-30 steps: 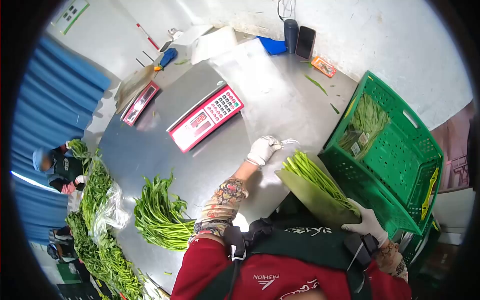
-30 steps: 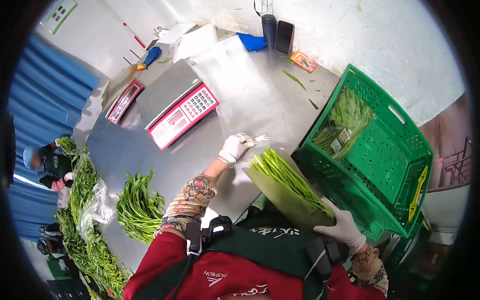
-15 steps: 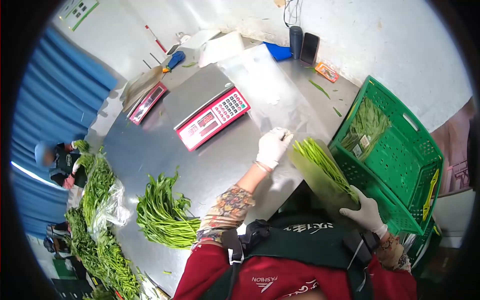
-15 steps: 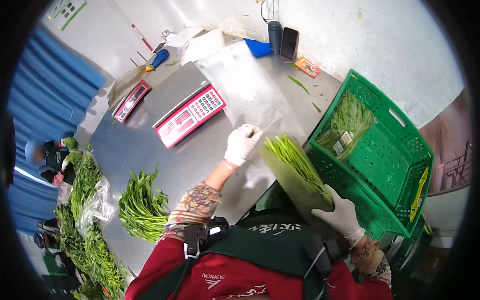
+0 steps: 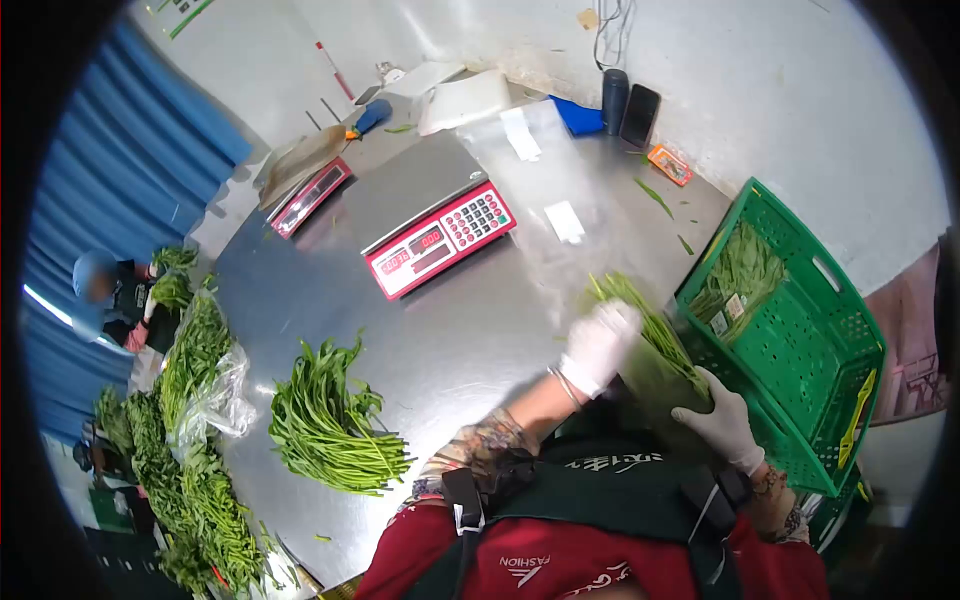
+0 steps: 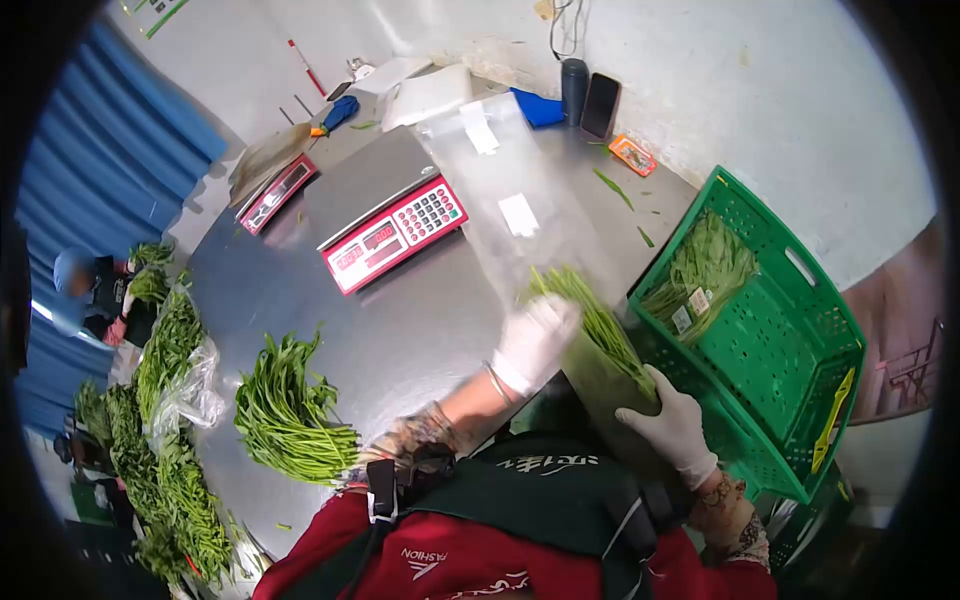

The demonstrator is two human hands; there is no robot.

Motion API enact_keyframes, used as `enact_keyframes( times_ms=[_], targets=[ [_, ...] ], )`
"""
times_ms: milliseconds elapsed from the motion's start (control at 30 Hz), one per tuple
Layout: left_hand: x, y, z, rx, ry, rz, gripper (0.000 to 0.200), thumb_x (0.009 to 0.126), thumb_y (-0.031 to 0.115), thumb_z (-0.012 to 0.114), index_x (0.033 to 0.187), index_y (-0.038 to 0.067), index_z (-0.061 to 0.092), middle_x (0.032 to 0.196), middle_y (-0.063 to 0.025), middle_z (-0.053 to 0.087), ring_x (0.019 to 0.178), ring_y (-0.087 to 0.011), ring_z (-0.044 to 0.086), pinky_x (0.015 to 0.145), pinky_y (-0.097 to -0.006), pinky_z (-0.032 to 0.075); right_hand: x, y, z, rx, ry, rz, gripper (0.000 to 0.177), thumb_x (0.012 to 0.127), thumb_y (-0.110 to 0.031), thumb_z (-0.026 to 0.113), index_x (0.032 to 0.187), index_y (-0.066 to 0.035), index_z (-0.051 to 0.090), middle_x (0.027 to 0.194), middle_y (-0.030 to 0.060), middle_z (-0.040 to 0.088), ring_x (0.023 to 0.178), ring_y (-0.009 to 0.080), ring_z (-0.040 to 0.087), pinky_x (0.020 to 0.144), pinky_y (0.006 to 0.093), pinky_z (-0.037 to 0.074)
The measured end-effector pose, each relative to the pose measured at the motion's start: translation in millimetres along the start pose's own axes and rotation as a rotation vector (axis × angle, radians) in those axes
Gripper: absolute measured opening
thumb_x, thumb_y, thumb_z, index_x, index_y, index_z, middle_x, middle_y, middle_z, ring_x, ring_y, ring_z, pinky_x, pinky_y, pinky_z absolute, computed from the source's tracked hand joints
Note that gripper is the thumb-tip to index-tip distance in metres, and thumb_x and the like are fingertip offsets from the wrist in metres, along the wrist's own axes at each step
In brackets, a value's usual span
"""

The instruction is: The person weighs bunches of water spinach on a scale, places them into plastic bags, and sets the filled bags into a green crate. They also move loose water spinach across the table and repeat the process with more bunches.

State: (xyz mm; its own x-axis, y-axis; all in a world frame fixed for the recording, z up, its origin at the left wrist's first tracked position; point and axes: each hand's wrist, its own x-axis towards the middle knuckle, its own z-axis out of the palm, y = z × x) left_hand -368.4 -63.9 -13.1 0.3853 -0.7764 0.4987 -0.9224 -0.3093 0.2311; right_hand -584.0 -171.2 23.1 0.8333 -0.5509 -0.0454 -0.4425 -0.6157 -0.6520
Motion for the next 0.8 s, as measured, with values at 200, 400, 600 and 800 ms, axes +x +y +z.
enact_keyframes(
  times_ms=[200,400,600,800],
  targets=[
    [-14.2,44.5,-32.4,-0.813,0.011,0.077,0.015,0.082,0.008,0.062,0.096,0.002,0.063,0.083,-0.0084,0.059,0.085,-0.0245,0.06,0.071,-0.0317,0.048,40.7,-18.1,11.6,0.258,0.138,-0.068,0.059,0.069,-0.022,0.076,0.118,0.0,0.053,0.096,0.0189,0.065,0.09,0.0275,0.065,0.077,0.0334,0.049],
    [-10.6,-43.7,-48.2,-1.003,0.862,-0.74,0.072,0.085,0.012,0.064,0.143,0.005,0.022,0.143,-0.0108,0.026,0.126,-0.0191,0.035,0.103,-0.0323,0.033,53.7,-23.2,2.5,0.395,-0.115,-0.227,0.066,0.068,-0.008,0.071,0.127,0.002,0.045,0.113,0.017,0.058,0.105,0.0231,0.056,0.091,0.0333,0.044],
    [-67.7,-31.3,43.7,-1.513,0.841,-1.126,0.076,0.09,0.042,0.056,0.145,0.01,0.015,0.138,-0.0089,0.036,0.123,-0.0184,0.038,0.103,-0.0322,0.032,114.8,-27.0,44.9,0.017,-0.469,-0.388,0.051,0.081,-0.027,0.064,0.124,-0.002,0.052,0.112,0.0202,0.06,0.106,0.0284,0.056,0.092,0.0354,0.042],
    [-92.9,-33.7,15.8,-1.067,0.994,-1.22,0.077,0.094,0.045,0.044,0.146,0.003,0.004,0.148,-0.0137,0.019,0.137,-0.0215,0.019,0.111,-0.0316,0.018,140.3,-62.3,71.8,-0.129,-0.476,-0.76,0.073,0.074,-0.045,0.071,0.123,0.003,0.049,0.116,0.0238,0.057,0.109,0.0372,0.053,0.093,0.0391,0.042]
  ],
)
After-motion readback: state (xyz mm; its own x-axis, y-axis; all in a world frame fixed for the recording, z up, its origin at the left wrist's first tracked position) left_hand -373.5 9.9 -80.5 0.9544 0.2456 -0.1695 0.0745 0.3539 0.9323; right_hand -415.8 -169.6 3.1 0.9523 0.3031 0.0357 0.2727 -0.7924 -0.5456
